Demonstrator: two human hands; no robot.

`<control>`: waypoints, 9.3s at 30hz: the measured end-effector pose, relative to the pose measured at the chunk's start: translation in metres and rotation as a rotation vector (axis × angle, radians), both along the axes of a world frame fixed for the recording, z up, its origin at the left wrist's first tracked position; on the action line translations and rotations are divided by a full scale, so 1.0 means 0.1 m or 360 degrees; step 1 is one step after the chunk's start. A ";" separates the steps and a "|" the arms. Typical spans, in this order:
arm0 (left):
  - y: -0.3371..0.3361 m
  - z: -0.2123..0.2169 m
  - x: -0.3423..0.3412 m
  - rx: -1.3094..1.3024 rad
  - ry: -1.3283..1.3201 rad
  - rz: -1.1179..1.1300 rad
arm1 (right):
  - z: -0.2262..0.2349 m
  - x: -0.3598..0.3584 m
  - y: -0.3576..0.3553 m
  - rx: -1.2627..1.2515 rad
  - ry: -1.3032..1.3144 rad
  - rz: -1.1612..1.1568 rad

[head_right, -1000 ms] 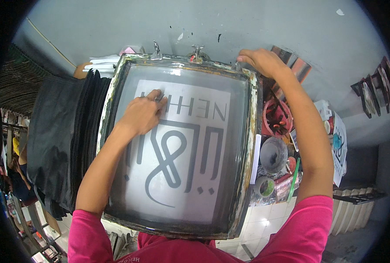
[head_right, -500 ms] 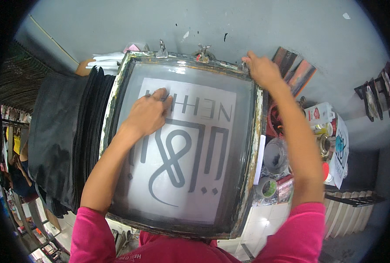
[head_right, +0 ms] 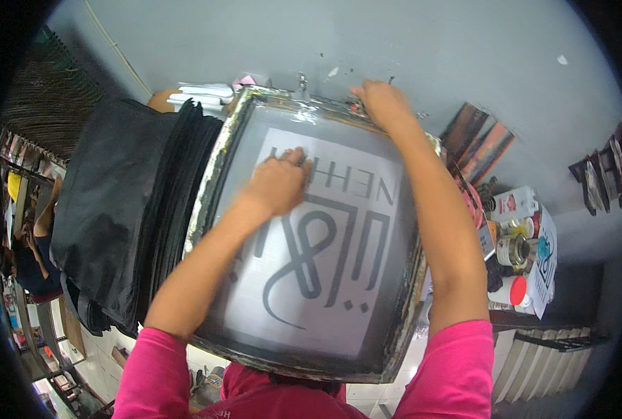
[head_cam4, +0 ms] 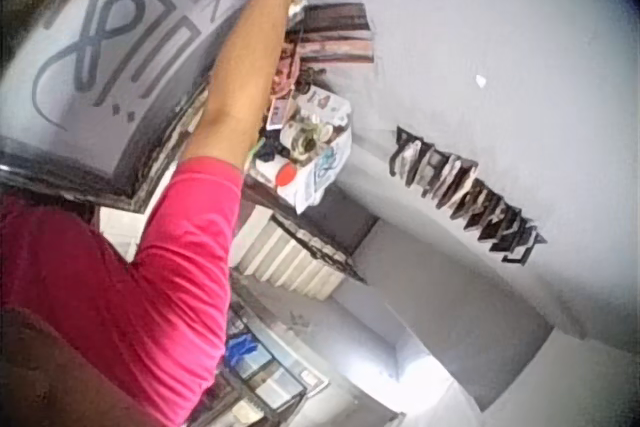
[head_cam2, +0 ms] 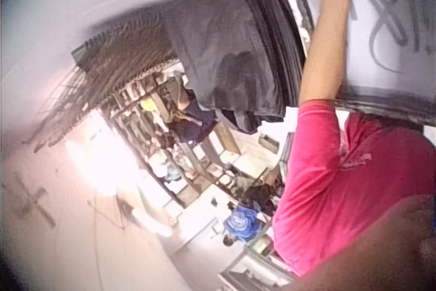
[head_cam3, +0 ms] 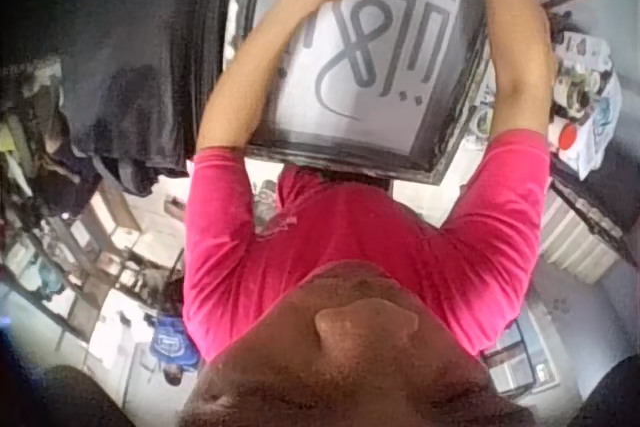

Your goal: The person aligns a black tote bag on a printing table and then lowers a screen printing frame over it. They apply pressure to the screen with their fingers to ensure a proper print.

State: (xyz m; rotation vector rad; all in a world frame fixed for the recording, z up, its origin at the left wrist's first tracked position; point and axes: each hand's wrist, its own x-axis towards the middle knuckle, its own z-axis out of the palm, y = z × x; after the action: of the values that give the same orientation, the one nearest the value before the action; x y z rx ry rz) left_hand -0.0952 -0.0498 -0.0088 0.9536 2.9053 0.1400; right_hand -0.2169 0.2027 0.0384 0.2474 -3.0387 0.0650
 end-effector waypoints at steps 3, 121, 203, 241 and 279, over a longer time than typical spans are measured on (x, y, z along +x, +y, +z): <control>0.07 -0.23 0.12 0.0070 0.0211 0.0110 | 0.10 0.01 -0.03 -0.0027 -0.0165 -0.0065; -0.22 -0.07 -0.01 0.0114 -0.0059 -0.0167 | 0.00 0.07 0.14 0.0035 0.0020 0.0051; -0.31 -0.27 0.02 0.0356 0.0205 -0.0123 | 0.41 -0.68 -0.68 0.0361 -0.0152 0.1003; -0.81 0.35 -0.31 0.1027 -0.0446 0.0120 | 0.04 3.25 -0.09 -0.1101 0.0022 -0.0446; -1.24 0.15 -0.84 -0.0073 -0.0089 -0.0906 | -0.67 1.29 -1.13 -0.0271 -0.0199 0.0689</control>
State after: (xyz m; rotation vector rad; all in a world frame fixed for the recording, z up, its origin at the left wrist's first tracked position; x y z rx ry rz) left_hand -0.1793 -0.1735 0.0067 1.6778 2.4523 0.0585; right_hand -0.0881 0.0894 -0.0282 0.9101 -3.0136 0.3791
